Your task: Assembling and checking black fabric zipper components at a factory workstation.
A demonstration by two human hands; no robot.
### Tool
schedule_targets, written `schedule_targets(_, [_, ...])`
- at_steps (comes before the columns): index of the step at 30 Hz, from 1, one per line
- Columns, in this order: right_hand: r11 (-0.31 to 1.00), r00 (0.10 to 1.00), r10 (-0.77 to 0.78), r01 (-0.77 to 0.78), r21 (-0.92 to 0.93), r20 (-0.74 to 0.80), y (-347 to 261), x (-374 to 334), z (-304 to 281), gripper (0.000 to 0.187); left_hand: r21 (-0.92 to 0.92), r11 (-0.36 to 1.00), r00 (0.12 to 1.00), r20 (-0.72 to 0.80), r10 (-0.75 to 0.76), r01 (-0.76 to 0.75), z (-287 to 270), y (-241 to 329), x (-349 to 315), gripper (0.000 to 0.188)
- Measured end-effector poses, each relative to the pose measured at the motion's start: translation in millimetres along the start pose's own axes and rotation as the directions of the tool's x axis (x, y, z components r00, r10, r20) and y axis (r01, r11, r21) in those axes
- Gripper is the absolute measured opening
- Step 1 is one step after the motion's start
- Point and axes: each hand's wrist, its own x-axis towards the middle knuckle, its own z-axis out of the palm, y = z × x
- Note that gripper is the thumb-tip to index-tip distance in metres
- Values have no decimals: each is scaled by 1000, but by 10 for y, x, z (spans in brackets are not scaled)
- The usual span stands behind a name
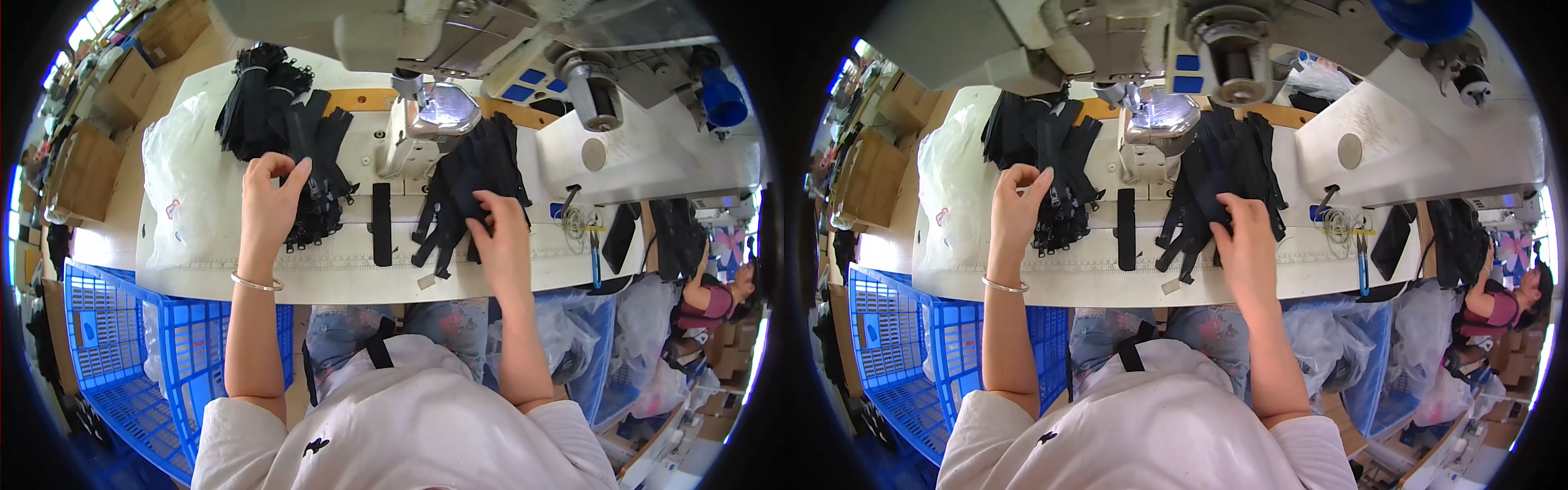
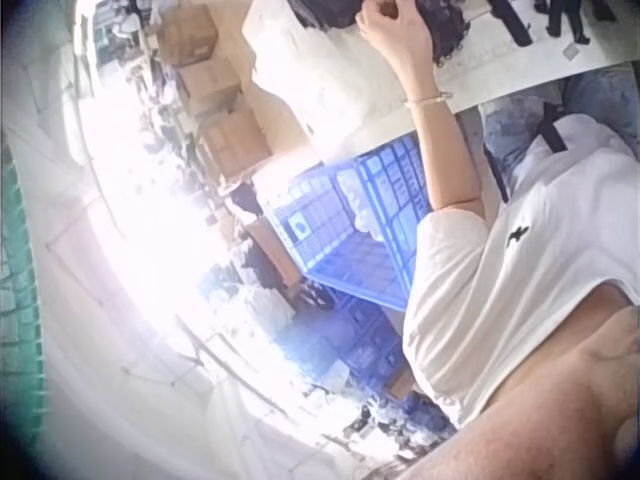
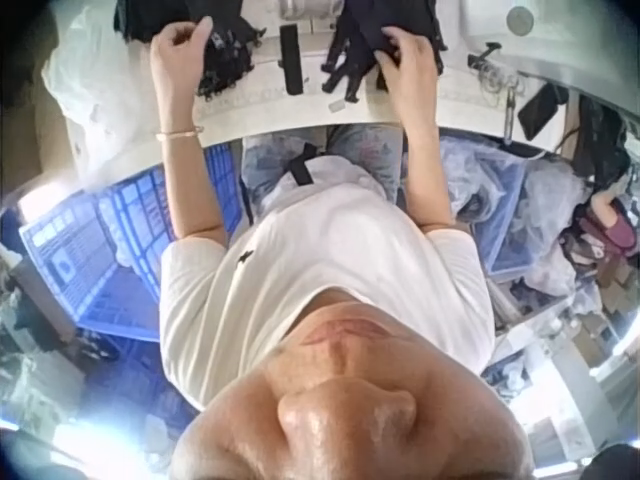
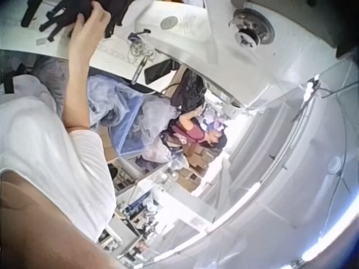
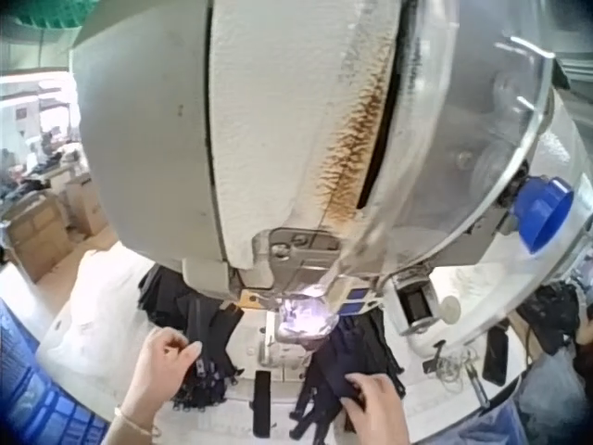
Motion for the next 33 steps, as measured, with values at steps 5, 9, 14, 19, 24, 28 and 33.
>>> schedule_targets(5, [828, 949, 292, -188, 528, -120, 29, -30, -332, 31, -138, 967, 949, -265, 173, -214, 134, 455, -345, 9])
schedule_targets(9, [398, 884, 341, -444, 803, 320, -192, -358, -330, 13, -621, 744, 826, 536, 175, 245, 483, 784, -973, 18])
schedule_targets(14, [374, 822, 273, -569, 733, 499, -246, -811, -259, 19, -479, 671, 706, 702, -94, 566, 760, 747, -1264, 30])
schedule_targets(19, [741, 901, 138, -370, 561, 412, -133, -915, -274, 39, -355, 610, 562, 807, -183, 709, 741, 795, -1221, 34])
schedule_targets(24, [908, 944, -45, -98, 407, 328, -150, -829, -314, 20, -386, 409, 487, 856, -175, 827, 716, 800, -1234, 31])
schedule_targets(28, [790, 941, 59, -248, 561, 333, -73, -894, -253, 8, -479, 391, 578, 793, -192, 786, 722, 730, -1253, 27])
schedule_targets(33, [817, 943, -90, -114, 566, 321, -64, -884, -308, 6, -543, 523, 705, 689, -169, 657, 682, 574, -1149, 32])
